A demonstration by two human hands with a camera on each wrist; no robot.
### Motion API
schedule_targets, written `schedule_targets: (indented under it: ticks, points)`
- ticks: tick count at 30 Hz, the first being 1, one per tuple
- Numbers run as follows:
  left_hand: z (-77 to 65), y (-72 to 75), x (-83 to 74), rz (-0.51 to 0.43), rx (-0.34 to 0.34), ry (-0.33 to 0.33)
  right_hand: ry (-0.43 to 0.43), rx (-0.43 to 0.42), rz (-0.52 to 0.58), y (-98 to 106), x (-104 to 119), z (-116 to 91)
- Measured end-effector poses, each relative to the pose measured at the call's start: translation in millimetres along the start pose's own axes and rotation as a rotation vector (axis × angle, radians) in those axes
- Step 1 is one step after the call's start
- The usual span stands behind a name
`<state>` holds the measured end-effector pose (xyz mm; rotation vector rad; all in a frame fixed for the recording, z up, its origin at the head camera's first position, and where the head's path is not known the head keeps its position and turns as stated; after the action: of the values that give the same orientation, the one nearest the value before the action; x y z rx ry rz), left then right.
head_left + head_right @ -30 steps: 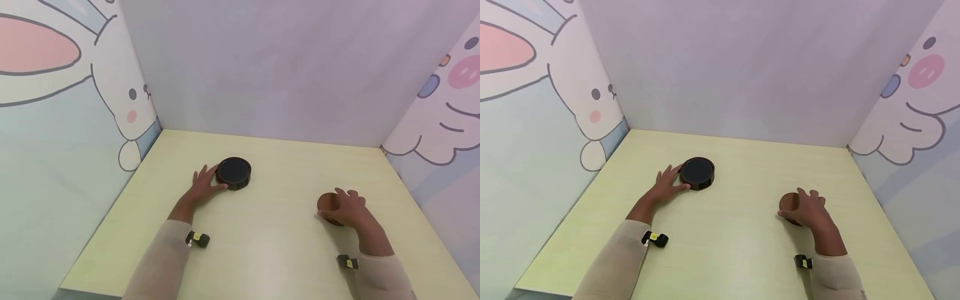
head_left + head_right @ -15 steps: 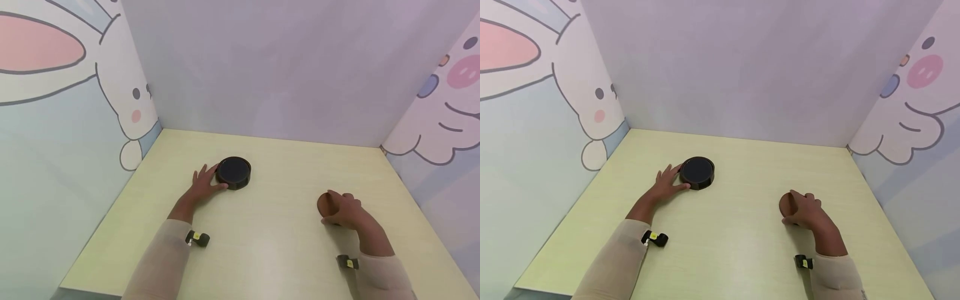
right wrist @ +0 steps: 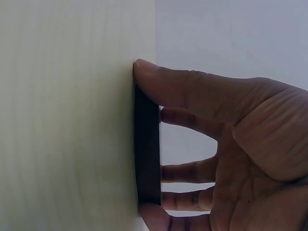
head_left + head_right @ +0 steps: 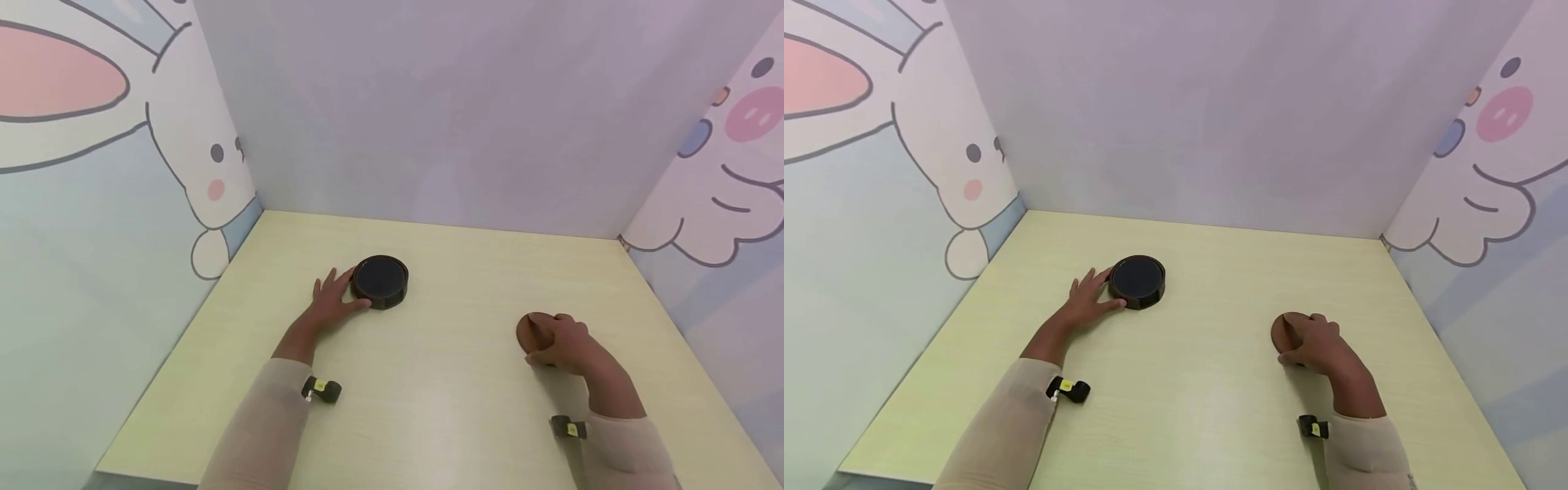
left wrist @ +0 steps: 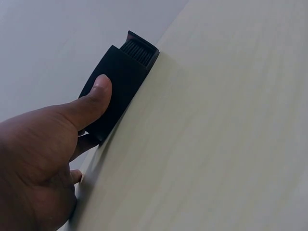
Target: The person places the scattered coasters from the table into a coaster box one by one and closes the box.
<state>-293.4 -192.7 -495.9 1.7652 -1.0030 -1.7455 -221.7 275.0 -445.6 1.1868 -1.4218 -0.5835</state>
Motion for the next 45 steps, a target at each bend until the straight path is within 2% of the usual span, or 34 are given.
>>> schedule_targets:
  ticks: [18, 30, 38, 45]
  points:
    - [-0.2, -0.1, 1.8, -0.018, 0.001, 0.013, 0.024, -0.047, 0.012, -3, -4, 2]
    - [0.1, 0.2, -2.1, -0.017, -0.007, 0.002, 0.09, -0.218, 0.085, 12, 8, 5]
    - [-1.8, 0.5, -2.2, -0.021, 0.0, 0.021, 0.139, -0.331, 0.111, 20, 21, 10]
    - [-1.2, -2.3, 0.1, -0.013, 0.007, 0.042, 0.169, -0.371, 0.119, 20, 34, 17]
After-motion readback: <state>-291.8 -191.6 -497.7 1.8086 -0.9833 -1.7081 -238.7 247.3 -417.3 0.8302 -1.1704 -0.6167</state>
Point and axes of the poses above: each hand's wrist, its own z-axis towards the middle knuckle, its own y-axis out of the back of the hand, x = y × z, the point moved 8 cm from there along z, towards the middle knuckle, and after that the axes turned 4 degrees about y, right-handed, at the moved point
